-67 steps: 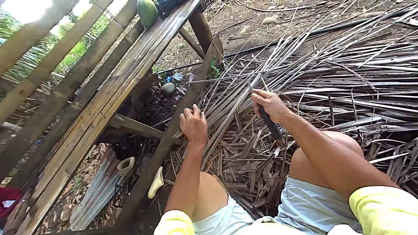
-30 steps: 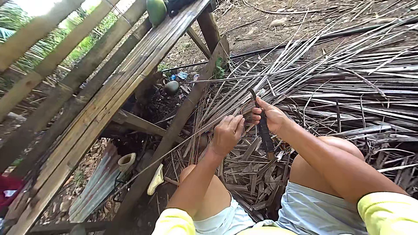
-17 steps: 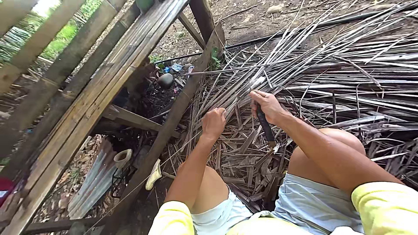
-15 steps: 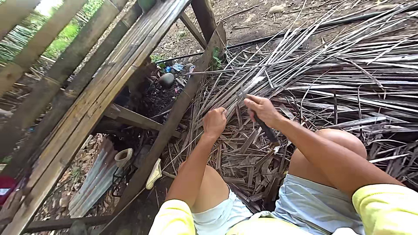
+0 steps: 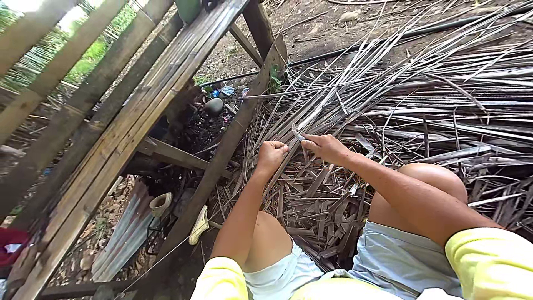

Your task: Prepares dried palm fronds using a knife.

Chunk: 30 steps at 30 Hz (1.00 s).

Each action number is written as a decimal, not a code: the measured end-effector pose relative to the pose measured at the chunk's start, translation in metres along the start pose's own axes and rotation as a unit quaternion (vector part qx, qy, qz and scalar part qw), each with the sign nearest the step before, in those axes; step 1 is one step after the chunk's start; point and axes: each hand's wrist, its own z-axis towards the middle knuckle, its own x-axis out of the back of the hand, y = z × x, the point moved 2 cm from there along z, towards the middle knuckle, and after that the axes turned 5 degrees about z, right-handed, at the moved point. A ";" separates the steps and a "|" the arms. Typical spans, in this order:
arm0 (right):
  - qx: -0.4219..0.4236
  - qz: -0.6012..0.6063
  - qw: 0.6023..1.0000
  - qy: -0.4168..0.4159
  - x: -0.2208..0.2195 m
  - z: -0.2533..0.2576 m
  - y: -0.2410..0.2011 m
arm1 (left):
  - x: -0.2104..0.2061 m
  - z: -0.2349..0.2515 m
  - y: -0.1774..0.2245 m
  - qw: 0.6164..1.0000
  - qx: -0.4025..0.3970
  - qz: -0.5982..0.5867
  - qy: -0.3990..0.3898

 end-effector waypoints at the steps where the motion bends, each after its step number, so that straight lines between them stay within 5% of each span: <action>1: 0.003 0.003 1.000 -0.005 0.001 0.002 0.002 | 0.001 0.000 -0.001 1.000 0.003 0.007 -0.001; 8: -0.054 0.021 0.998 -0.002 0.007 0.027 0.034 | 0.000 0.001 -0.009 0.996 0.023 0.088 -0.019; 14: -0.268 0.095 0.946 0.159 0.049 0.030 0.082 | 0.015 -0.012 -0.014 0.992 0.049 0.118 0.013; 17: -0.213 0.151 0.951 0.163 0.043 0.020 0.048 | 0.012 -0.009 -0.011 0.986 0.051 0.154 0.035; 20: -0.087 0.127 0.986 0.065 0.006 0.010 0.010 | 0.003 -0.002 -0.003 0.984 0.049 0.172 0.021; 24: -0.053 0.085 0.994 -0.048 -0.028 0.007 -0.003 | 0.000 0.005 -0.002 0.983 0.045 0.173 0.030; 26: -0.063 0.117 0.991 -0.029 -0.029 0.010 0.000 | 0.003 0.006 -0.006 0.991 0.043 0.115 0.046; 30: -0.151 0.195 0.956 0.161 -0.005 0.013 0.016 | 0.016 0.009 -0.015 0.994 0.065 -0.034 0.085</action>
